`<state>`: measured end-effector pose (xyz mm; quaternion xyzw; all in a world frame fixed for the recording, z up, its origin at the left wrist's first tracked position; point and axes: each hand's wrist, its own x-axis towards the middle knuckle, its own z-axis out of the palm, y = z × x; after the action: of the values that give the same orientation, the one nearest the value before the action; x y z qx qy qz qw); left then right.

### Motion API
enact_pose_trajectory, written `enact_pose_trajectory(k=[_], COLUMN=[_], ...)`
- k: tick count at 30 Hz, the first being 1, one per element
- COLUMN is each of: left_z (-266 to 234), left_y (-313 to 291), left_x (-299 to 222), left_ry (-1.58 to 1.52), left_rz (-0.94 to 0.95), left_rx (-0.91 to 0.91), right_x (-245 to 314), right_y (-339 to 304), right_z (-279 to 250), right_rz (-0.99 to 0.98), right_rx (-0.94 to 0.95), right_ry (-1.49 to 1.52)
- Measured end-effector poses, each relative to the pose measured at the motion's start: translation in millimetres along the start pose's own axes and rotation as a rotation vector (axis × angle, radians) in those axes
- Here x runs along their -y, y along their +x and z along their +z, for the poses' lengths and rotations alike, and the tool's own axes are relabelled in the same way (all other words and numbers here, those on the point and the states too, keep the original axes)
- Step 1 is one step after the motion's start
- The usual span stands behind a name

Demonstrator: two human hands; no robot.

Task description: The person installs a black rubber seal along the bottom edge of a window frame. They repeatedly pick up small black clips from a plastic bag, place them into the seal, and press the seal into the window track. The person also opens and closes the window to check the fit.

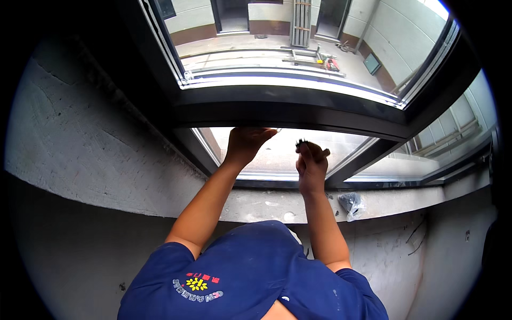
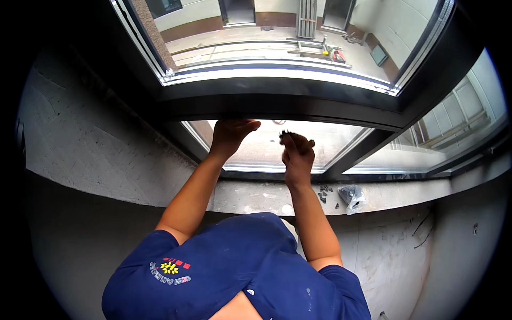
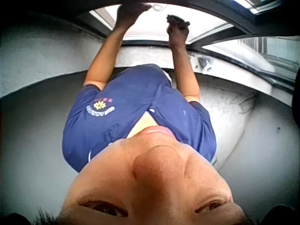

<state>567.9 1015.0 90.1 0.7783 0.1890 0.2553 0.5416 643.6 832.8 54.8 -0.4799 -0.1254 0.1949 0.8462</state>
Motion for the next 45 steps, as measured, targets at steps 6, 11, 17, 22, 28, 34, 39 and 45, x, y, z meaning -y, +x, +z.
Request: enact_pose_trajectory(k=[6, 11, 17, 22, 28, 34, 39, 45], left_z=[0.2, 0.9, 1.1, 0.6, 0.1, 0.3, -3.1, -4.9], left_y=[-2.8, -0.9, -1.0, 1.0, 4.8, 6.2, 10.5, 9.6], left_x=[3.0, 4.6, 2.3, 4.9, 8.6, 6.9, 2.0, 8.9], left_ry=[-0.042, 0.016, 0.045, 0.096, 0.141, 0.03, 0.216, 0.198], left_rz=[0.052, 0.062, 0.039, 0.084, 0.113, 0.091, 0.24, 0.213], left_rx=[-0.006, -0.009, -0.012, -0.01, 0.0, 0.03, 0.031, 0.078], right_x=[15.0, 8.2, 4.8, 6.4, 8.8, 6.1, -1.2, 2.2], right_y=[12.1, 14.5, 26.2, 26.2, 29.0, 34.2, 38.1, 38.3], right_z=[42.2, 49.6, 54.8, 57.5, 52.4, 41.8, 41.8, 40.3], right_rz=[-0.047, -0.071, -0.089, -0.164, -0.085, -0.049, -0.059, -0.054], right_rx=[-0.068, -0.142, -0.159, -0.173, -0.086, 0.03, 0.008, 0.035], right_ry=[0.06, 0.039, -0.006, -0.263, -0.324, -0.155, -0.088, -0.068])
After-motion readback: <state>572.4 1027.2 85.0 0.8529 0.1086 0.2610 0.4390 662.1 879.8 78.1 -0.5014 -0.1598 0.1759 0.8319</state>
